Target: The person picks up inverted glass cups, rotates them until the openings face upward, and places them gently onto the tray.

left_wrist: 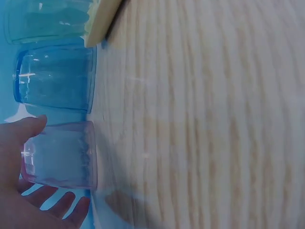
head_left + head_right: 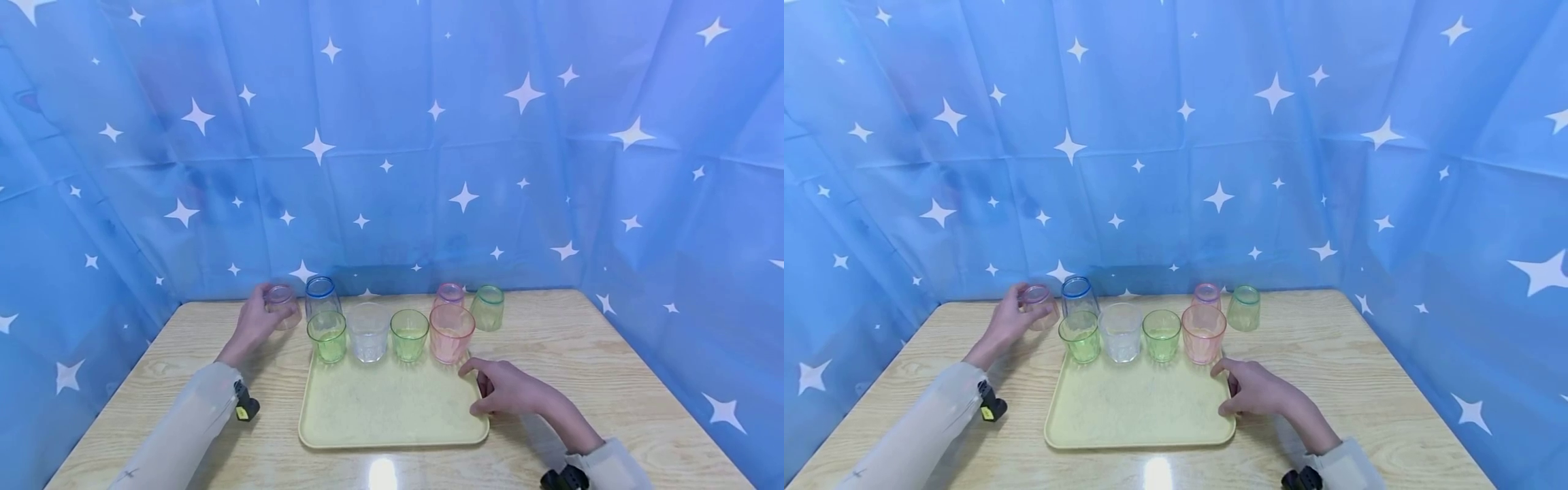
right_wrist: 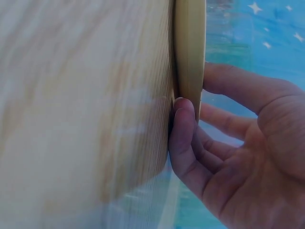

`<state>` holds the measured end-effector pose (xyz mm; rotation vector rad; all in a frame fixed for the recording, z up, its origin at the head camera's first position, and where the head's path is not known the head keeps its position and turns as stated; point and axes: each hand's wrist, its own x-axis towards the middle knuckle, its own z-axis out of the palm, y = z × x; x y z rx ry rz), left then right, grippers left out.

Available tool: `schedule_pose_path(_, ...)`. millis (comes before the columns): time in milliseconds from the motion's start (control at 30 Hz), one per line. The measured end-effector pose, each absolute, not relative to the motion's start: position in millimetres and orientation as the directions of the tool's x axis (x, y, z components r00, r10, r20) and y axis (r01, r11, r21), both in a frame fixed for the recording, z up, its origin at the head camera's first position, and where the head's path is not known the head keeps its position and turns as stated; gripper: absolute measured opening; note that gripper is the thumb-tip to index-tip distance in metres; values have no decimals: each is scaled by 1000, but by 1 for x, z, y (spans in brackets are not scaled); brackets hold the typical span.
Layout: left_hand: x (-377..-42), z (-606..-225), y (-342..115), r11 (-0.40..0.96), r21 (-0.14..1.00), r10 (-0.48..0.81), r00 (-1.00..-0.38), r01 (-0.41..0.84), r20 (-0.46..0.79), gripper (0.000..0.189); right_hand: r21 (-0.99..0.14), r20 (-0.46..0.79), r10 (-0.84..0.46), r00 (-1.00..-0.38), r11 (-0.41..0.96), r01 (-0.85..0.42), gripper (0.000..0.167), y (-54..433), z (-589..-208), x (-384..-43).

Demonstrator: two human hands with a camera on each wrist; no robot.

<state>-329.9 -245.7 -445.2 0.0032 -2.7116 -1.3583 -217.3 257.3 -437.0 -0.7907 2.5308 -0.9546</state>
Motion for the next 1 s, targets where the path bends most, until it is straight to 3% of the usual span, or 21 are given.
schedule_pose_path(233,-331,-447,-253,602,796,-27,-995,60,96,100,-688,-109,-598,-794,622,-373,56,257,-437,-217)
schedule_pose_path(533,-336,-443,-251,591,794,29,-988,140,153,82,-694,-105,-593,-798,619,-368,57,258,-437,-216)
schedule_pose_path(1000,-330,-442,-254,599,791,-11,-987,124,163,76,-692,-95,-604,-791,612,-384,56,258,-437,-217)
